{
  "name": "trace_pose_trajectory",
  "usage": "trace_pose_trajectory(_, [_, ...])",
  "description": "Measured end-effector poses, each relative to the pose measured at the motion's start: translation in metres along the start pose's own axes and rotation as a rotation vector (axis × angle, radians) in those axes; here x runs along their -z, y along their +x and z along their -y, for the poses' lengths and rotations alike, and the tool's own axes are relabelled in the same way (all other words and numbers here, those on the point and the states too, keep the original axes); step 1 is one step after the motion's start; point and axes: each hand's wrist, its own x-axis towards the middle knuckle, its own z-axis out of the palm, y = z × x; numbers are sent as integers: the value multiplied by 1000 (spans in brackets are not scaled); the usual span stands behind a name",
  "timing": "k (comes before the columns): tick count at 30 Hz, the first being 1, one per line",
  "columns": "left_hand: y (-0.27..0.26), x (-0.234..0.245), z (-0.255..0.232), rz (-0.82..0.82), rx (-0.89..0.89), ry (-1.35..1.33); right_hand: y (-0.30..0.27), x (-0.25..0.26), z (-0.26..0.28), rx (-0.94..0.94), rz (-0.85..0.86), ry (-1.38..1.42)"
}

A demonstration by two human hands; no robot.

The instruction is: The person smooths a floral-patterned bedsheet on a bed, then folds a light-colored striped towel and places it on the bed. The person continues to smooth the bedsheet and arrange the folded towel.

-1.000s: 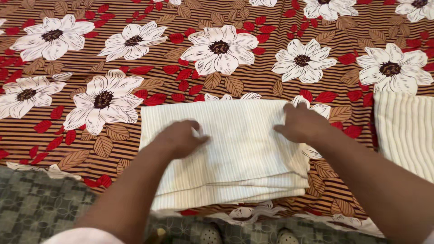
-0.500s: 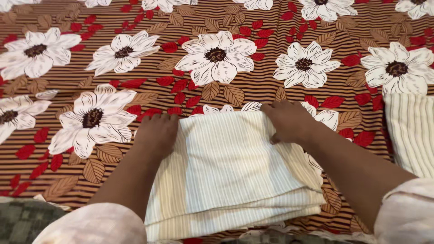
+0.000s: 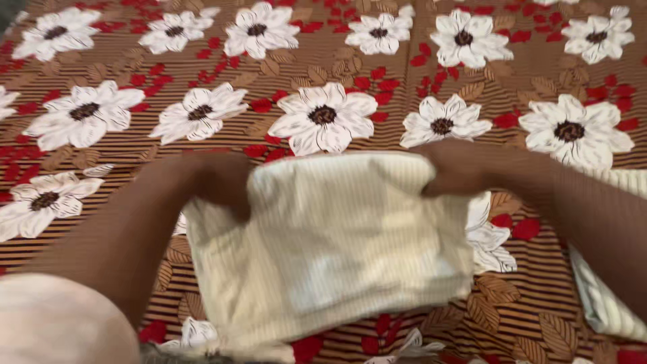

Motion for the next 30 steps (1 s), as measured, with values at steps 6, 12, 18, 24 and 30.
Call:
trace_pose_trajectory(6, [-51, 74, -9, -588, -15, 95, -49, 96, 17, -196, -384, -247])
trace_pose_trajectory(12, [-14, -31, 2, -1146, -330, 360, -52, 14, -35, 218, -831, -522])
trace_pose_trajectory(18, [-20, -169, -39, -67, -3, 66, -65, -135, -19, 146, -95, -114])
trace_pose_trajectory(24, [10, -156, -21, -205, 49, -149, -42, -151, -36, -180, 3, -42])
trace_pose_trajectory(30, [66, -123, -15, -638, 164, -234, 17, -144, -59, -407, -411, 205])
